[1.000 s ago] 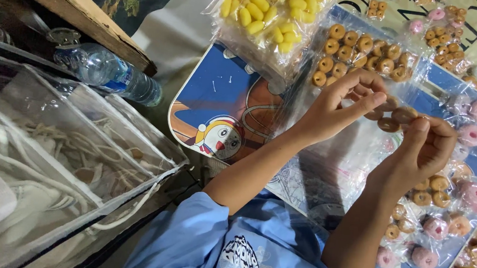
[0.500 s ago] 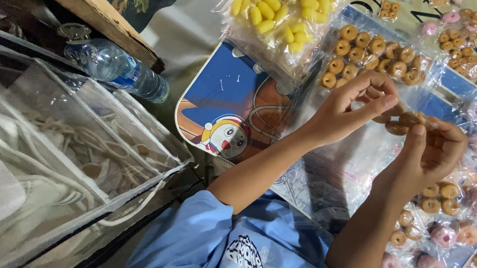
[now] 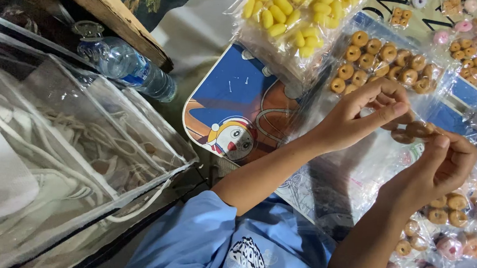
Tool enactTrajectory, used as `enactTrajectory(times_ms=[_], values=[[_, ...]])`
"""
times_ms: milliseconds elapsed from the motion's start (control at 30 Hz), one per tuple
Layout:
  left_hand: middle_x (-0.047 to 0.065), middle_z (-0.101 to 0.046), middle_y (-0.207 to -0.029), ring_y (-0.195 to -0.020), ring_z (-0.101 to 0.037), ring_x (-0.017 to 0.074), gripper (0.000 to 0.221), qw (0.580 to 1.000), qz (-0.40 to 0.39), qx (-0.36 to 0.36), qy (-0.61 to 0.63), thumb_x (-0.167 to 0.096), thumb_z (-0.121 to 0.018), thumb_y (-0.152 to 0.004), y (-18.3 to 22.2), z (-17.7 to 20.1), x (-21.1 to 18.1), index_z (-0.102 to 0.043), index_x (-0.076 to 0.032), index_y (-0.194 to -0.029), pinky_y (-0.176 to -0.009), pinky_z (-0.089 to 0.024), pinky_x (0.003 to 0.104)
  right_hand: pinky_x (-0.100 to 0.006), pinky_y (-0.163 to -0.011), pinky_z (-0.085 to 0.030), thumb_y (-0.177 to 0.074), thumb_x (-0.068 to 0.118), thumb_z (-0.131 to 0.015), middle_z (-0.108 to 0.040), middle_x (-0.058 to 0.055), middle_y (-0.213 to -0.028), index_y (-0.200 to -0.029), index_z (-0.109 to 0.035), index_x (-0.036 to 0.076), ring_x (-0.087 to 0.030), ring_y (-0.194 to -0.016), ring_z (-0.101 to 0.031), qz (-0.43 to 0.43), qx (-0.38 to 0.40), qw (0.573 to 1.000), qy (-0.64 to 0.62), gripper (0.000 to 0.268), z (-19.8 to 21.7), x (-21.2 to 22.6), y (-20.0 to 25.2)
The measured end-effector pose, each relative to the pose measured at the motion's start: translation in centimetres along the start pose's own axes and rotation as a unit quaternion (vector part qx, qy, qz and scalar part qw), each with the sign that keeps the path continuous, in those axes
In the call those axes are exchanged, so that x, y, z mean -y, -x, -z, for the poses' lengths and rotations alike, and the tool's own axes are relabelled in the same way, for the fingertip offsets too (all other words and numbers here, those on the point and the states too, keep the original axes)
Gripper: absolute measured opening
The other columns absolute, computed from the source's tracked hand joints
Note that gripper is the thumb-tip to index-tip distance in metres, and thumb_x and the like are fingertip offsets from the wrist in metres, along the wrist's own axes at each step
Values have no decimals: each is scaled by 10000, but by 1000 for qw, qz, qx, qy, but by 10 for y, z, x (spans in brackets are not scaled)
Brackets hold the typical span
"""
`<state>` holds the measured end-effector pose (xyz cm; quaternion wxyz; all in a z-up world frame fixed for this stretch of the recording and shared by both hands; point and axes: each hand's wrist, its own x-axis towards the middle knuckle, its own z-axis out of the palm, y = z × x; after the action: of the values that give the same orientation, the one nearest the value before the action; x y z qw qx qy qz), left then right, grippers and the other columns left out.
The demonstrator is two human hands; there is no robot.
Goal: The person places miniature donut figurines into a clear plastic bag and then presses the bag against the table.
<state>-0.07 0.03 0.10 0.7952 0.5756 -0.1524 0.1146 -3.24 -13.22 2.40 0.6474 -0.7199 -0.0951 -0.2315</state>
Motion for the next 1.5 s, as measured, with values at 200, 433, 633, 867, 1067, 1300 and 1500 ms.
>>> enactTrajectory(times_ms=[200, 433, 633, 867, 1067, 1300, 1500], values=[[-81, -664, -1068, -956, -674, 82, 239, 1000, 4, 0, 9, -460, -583, -1055, 0, 0, 2, -627, -234, -1122, -864, -556, 241, -415, -743, -587, -1202, 234, -543, -620, -179, -1070, -1217, -536, 31, -270, -882, -624, 5, -2, 1000, 19, 203, 4, -3, 1], [-89, -669, -1054, -958, -680, 68, 214, 1000, -5, -5, 17, -442, -579, -1068, 0, 0, -5, -624, -239, -1121, -854, -556, 237, -437, -762, -592, -1220, 207, -566, -663, -257, -1050, -1215, -492, 24, -345, -880, -687, 1, 10, 1000, -11, 197, 1, -4, 1], [-79, -669, -1104, -1024, -696, 76, 188, 1000, 0, -9, 18, -409, -589, -1083, 1, 1, 1, -621, -247, -1172, -923, -559, 241, -421, -925, -562, -1238, 176, -581, -609, -202, -1131, -1216, -507, 3, -304, -1024, -653, 14, 5, 999, 41, 190, 8, 0, 5], [-68, -688, -1051, -938, -706, 77, 240, 999, -13, 13, 26, -458, -541, -1098, -3, 1, -14, -623, -238, -1147, -829, -618, 220, -465, -877, -579, -1275, 226, -549, -597, -254, -1214, -1299, -497, -39, -351, -1002, -643, 52, 57, 995, 62, 270, 17, 4, 3], [-85, -693, -1077, -993, -699, 67, 232, 1000, -29, 2, 11, -463, -544, -1107, -2, 2, -7, -628, -255, -1167, -894, -577, 221, -464, -1080, -513, -1261, 117, -606, -616, -294, -1238, -1292, -529, -68, -373, -1167, -632, 101, 31, 991, 76, 203, 22, -4, 3], [-90, -668, -1157, -1053, -687, 73, 232, 999, -27, 16, -31, -458, -535, -1110, 1, 6, 3, -626, -264, -1199, -970, -559, 247, -444, -895, -523, -1271, 178, -581, -568, -258, -1127, -1226, -480, -50, -346, -981, -606, 78, 25, 995, 55, 254, 24, -21, -1], [86, -676, -1393, -918, -778, 140, 603, 990, 90, 103, -45, -544, -633, -990, 0, 8, -2, -437, -263, -1487, -680, -625, 185, -379, -748, -503, -1188, 95, -500, -500, -123, -991, -1120, -476, 58, -252, -798, -540, 9, -48, 999, -5, 80, 13, -19, -8]])
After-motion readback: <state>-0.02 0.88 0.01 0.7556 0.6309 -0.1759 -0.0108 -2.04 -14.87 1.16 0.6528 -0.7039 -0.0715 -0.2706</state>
